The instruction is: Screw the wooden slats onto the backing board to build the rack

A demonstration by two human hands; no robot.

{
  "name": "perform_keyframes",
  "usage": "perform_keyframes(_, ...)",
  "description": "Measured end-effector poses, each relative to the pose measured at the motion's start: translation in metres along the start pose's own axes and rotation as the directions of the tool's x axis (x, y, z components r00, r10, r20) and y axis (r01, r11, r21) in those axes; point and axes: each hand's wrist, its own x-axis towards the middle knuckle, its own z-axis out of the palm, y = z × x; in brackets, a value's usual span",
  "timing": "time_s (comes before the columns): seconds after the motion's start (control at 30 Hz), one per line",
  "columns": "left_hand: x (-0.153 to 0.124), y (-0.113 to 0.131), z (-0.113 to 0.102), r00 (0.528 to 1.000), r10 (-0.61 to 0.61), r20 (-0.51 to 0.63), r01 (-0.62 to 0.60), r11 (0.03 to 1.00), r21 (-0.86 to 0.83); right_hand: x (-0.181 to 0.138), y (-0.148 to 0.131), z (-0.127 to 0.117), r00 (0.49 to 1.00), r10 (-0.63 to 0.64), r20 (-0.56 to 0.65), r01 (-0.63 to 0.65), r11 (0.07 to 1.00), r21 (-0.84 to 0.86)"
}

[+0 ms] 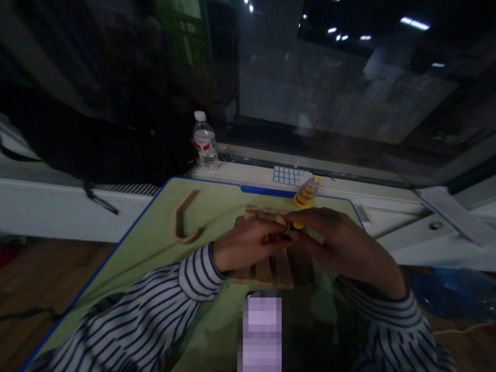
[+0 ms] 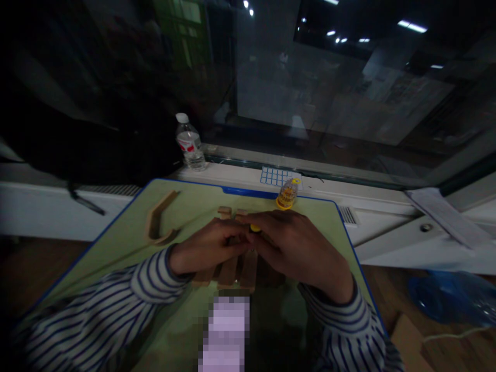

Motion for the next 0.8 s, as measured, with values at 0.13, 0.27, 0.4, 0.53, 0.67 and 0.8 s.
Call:
perform_keyframes(0.13, 0.0001, 0.0027, -0.0007, 1.0, -0.019, 0.005, 0.019, 1.0, -0.013, 0.0005, -0.0012, -0.0003, 1.0, 0.017, -0.007, -0.017, 1.0, -0.022)
perform_keyframes(0.27, 0.0002, 0.0029, -0.0005, 0.999, -0.037, -0.019, 0.037, 0.999, -0.002, 0.0007, -0.0024, -0.0007, 1.0, 0.027, -0.006, -0.027, 0.999, -0.026)
perform_keyframes(0.4, 0.0004, 0.0018, 0.0004, 0.998, -0.033, -0.057, 0.032, 0.999, -0.019, 0.0008, -0.0019, -0.0006, 1.0, 0.031, -0.003, -0.031, 0.999, -0.017)
perform_keyframes(0.53, 0.0003, 0.0023, 0.0001, 0.997, -0.044, -0.066, 0.044, 0.999, -0.008, 0.0017, -0.0024, -0.0006, 0.999, 0.039, -0.009, -0.039, 0.998, -0.04)
perform_keyframes(0.67, 0.0003, 0.0041, -0.0013, 0.998, -0.026, -0.055, 0.025, 0.999, -0.021, 0.0025, -0.004, -0.0009, 0.999, 0.053, -0.007, -0.053, 0.996, -0.069)
perform_keyframes(0.8, 0.0003, 0.0047, -0.0015, 0.999, -0.016, -0.049, 0.014, 0.999, -0.043, 0.0022, -0.0057, -0.0005, 0.998, 0.066, -0.01, -0.067, 0.993, -0.096)
